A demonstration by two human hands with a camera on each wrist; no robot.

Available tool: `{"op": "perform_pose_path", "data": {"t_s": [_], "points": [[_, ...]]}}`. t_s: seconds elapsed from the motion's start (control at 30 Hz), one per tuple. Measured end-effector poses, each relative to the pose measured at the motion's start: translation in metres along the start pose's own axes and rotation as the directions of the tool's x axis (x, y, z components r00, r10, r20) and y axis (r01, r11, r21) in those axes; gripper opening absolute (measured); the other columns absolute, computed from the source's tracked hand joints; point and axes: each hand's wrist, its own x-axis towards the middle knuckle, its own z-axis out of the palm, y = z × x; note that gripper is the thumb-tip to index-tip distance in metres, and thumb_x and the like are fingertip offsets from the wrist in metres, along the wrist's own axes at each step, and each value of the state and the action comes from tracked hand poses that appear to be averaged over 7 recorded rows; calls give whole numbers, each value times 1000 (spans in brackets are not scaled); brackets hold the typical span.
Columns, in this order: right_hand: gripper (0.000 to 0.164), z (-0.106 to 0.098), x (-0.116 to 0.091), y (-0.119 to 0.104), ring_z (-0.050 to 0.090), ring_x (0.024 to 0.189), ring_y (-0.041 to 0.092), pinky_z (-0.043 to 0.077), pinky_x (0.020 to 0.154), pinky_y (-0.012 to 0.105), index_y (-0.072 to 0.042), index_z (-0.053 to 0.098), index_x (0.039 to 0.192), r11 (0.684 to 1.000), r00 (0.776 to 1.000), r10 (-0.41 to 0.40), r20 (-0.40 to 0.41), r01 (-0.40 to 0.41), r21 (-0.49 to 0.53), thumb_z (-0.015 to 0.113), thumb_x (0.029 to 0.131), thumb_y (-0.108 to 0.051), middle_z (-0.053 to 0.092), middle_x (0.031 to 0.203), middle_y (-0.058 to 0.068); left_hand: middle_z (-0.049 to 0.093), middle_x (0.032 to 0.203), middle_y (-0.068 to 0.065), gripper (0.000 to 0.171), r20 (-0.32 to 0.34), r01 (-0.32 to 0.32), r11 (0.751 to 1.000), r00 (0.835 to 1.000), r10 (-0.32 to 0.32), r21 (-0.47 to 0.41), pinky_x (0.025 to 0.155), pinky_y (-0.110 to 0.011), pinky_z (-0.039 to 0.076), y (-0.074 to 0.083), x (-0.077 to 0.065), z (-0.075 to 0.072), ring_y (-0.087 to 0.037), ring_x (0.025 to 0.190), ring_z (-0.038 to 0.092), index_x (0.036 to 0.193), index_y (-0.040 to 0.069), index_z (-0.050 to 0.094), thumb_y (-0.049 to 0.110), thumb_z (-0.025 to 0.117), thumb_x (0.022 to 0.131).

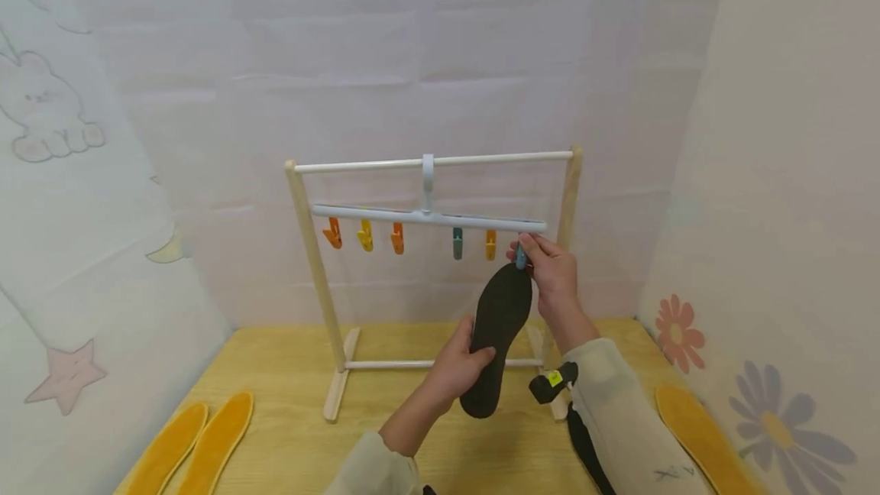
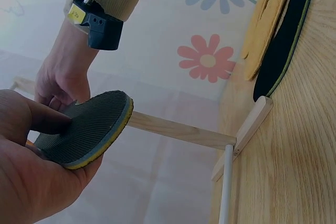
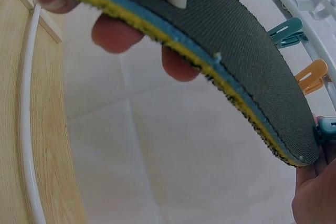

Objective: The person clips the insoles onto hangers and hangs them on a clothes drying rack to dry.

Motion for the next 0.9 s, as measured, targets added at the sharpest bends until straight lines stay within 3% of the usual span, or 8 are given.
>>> {"op": "perform_pose_path", "data": {"t_s": [0.27, 0.47, 0.7, 0.9], "points": [[22, 2, 1, -1, 76, 79, 11, 58, 76, 21, -11, 78, 111, 1000, 1000, 2, -20, -2, -5, 74, 93, -24, 78, 86, -2, 64, 126, -8, 37, -26, 13, 1000, 1000, -13, 19, 92, -52, 49, 2, 3, 2, -27, 111, 62, 133, 14, 52, 12, 64, 97], [10, 3, 1, 1, 76, 79, 11, 57, 77, 21, -18, 80, 99, 999, 999, 31, -21, -31, -11, 74, 94, -23, 77, 85, -3, 63, 126, -8, 36, -36, 27, 999, 999, -26, 21, 93, -53, 48, 3, 3, 2, -28, 112, 61, 132, 15, 52, 13, 64, 98], [20, 4, 1, 1, 75, 79, 10, 57, 77, 21, -13, 79, 109, 1000, 1000, 19, -12, -19, 1, 74, 93, -23, 77, 85, -3, 63, 125, -9, 36, -56, 24, 1000, 998, -24, 5, 93, -53, 48, 4, 5, 4, -27, 111, 61, 132, 14, 52, 14, 64, 98], [9, 5, 0, 0, 75, 78, 11, 57, 74, 21, -19, 81, 98, 1000, 1000, 20, -8, -20, 19, 75, 92, -23, 77, 84, -3, 62, 126, -8, 37, -59, 23, 1000, 998, -23, -12, 93, -53, 48, 6, 5, 6, -27, 113, 60, 132, 14, 52, 13, 64, 98]]}}
